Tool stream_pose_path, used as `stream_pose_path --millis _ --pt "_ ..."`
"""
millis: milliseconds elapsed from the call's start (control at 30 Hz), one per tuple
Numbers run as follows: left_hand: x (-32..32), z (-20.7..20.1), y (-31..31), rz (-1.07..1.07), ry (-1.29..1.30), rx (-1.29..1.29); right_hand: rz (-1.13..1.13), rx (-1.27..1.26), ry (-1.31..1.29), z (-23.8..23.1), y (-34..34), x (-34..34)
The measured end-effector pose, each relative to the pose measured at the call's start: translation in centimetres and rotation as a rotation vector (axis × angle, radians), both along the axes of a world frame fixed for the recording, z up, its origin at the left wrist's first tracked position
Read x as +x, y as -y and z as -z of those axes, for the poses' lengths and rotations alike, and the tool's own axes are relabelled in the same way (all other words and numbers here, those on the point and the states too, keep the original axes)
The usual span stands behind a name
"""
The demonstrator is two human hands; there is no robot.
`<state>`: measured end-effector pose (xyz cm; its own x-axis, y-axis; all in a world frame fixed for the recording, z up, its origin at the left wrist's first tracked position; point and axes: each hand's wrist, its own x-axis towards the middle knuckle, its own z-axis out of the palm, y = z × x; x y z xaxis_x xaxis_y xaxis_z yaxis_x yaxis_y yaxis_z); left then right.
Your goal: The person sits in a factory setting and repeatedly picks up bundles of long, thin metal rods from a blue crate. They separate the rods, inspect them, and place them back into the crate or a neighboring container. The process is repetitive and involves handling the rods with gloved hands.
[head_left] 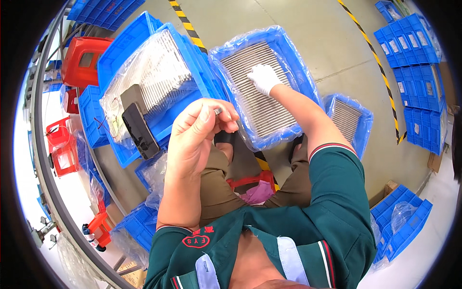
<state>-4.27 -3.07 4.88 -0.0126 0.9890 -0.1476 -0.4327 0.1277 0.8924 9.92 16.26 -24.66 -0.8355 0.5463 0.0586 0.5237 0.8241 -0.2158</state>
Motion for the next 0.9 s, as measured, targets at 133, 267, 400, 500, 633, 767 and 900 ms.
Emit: stream_pose_path --millis 133,267,400,500,633,767,900 --pt "0.1 0.0 0.3 -0.011 0.009 -0.005 0.412 -0.033 -0.041 -1.7 -1.5 1.7" --pt "0.1 0.1 0.5 -0.004 0.043 0.005 0.893 -0.443 -0.010 0.2 -4.4 4.8" --pt "0.3 0.2 0.1 0.037 0.088 0.009 1.022 -0.886 -0.144 6.2 -7.5 7.9" --pt "0.4 0.2 0.2 0.034 0.084 0.016 1.022 -1.007 -0.234 6.5 -6.7 6.7" --pt "0.7 -0.1 0.5 0.004 0.013 0.005 0.975 -0.959 -0.190 4.6 -5.7 5.6" --pt "0.8 -0.1 0.1 0.024 0.021 -0.002 0.972 -0.941 -0.208 4.6 -6.3 6.7" --pt "0.8 0.4 -0.1 0.028 0.106 0.006 0.850 -0.856 -0.103 -0.3 -7.2 7.8"
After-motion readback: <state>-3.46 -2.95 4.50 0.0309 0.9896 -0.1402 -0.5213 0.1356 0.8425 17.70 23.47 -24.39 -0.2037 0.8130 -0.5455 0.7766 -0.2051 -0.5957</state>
